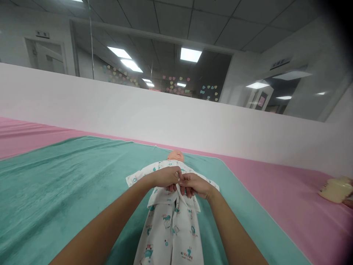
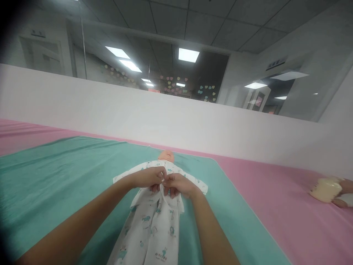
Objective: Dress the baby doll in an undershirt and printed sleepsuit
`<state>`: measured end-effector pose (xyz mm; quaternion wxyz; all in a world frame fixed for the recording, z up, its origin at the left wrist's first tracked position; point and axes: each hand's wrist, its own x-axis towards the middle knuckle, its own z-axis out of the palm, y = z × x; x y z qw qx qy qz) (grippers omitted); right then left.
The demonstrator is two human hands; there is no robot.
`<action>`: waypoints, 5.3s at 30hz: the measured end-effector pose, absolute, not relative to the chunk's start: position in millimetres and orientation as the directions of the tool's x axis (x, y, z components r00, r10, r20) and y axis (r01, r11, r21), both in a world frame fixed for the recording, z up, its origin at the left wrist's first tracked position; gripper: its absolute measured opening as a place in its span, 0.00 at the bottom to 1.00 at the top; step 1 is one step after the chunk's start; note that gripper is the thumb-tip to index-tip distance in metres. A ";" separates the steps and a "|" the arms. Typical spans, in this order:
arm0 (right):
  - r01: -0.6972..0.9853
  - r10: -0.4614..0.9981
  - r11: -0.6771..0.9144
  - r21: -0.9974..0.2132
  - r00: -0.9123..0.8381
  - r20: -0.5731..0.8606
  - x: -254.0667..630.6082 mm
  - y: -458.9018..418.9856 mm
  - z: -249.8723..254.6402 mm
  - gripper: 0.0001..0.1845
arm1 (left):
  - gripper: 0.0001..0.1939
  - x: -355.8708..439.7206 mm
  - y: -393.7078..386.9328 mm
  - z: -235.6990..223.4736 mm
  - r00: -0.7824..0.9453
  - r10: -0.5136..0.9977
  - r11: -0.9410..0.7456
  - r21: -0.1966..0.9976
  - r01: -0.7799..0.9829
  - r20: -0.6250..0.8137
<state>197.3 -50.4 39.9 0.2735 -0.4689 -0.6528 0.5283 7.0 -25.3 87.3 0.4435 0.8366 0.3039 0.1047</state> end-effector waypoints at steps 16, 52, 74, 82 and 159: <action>0.269 0.958 0.029 -0.963 -0.282 -0.050 194.3 -42.5 31.8 0.21 | 0.05 6.4 1.8 68.2 0.533 0.840 -0.404 0.775 0.486 0.103; 0.187 0.983 0.164 -0.969 0.054 0.177 166.0 -22.9 21.3 0.09 | 0.07 19.5 0.5 57.6 0.429 0.890 -0.251 0.952 0.176 0.155; 0.137 0.982 0.182 -0.974 0.033 0.188 168.6 -24.4 18.1 0.13 | 0.07 19.5 6.5 53.0 0.473 0.871 -0.209 0.972 0.108 0.135; 0.078 0.987 0.162 -0.984 0.003 0.163 171.1 -24.6 19.3 0.15 | 0.06 19.4 2.7 53.0 0.485 0.859 -0.287 0.939 0.187 0.166; 0.136 0.974 0.179 -0.974 -0.167 0.155 175.0 -32.3 25.9 0.10 | 0.07 38.5 -9.7 38.1 0.382 0.867 -0.497 0.491 0.715 0.321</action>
